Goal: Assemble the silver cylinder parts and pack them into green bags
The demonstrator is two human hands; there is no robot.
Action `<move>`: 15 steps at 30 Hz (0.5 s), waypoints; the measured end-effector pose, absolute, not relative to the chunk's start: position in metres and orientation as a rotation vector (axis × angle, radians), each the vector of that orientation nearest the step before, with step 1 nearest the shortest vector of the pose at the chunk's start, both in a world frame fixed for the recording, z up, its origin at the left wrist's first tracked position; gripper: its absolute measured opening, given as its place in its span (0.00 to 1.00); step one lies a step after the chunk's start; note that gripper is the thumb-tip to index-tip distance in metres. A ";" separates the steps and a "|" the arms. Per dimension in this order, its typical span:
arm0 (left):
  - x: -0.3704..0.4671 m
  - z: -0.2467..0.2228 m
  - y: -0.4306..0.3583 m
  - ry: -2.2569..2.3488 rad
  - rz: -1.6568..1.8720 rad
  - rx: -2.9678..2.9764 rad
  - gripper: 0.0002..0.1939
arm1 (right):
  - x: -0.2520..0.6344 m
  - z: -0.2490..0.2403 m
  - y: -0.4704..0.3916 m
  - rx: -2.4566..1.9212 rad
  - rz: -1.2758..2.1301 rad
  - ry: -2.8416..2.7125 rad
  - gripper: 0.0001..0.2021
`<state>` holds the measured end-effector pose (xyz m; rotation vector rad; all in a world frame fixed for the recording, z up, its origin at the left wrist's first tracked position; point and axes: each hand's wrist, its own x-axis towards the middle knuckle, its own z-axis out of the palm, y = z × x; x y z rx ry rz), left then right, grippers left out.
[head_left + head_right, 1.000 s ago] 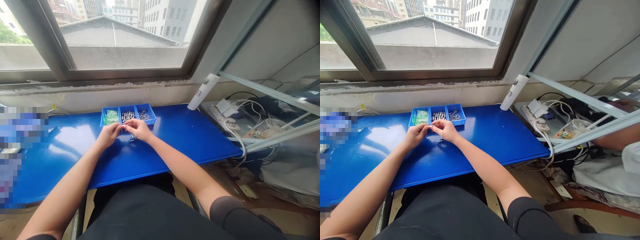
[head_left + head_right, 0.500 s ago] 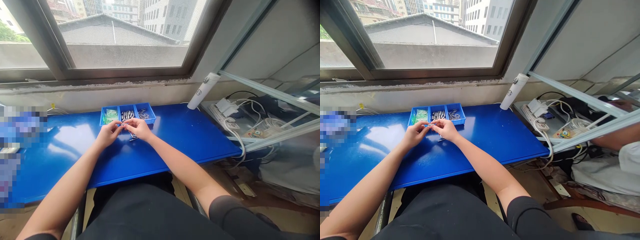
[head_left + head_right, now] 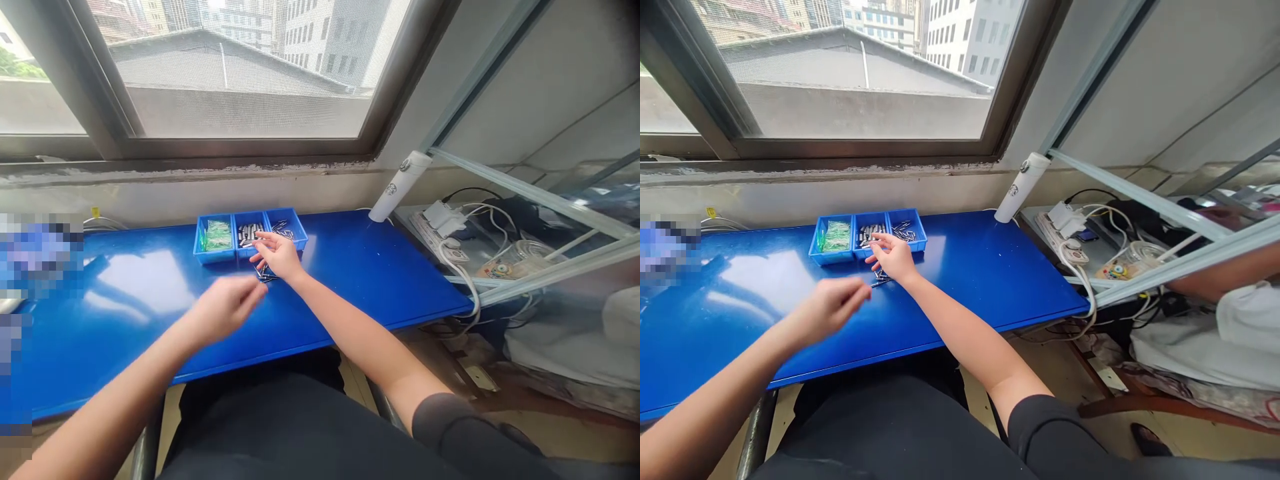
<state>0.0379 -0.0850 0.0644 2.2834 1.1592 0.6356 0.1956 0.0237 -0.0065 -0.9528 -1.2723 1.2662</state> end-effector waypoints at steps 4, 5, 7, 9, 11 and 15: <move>0.027 0.061 -0.156 1.006 0.080 2.105 0.22 | 0.199 -0.003 0.023 -0.973 1.231 -1.311 0.16; 0.017 0.054 -0.170 1.026 -0.002 2.014 0.22 | 0.200 -0.003 0.023 -0.976 1.225 -1.314 0.14; -0.007 0.033 -0.192 1.157 -0.045 1.853 0.19 | 0.200 -0.003 0.024 -0.978 1.226 -1.321 0.11; -0.033 0.005 -0.207 1.323 -0.023 1.751 0.21 | 0.198 -0.004 0.023 -0.980 1.232 -1.339 0.10; -0.053 -0.026 -0.218 1.492 0.020 1.659 0.22 | 0.197 -0.005 0.021 -0.965 1.231 -1.365 0.09; -0.060 -0.074 -0.223 1.884 0.188 1.668 0.25 | 0.195 -0.007 0.017 -0.929 1.226 -1.400 0.07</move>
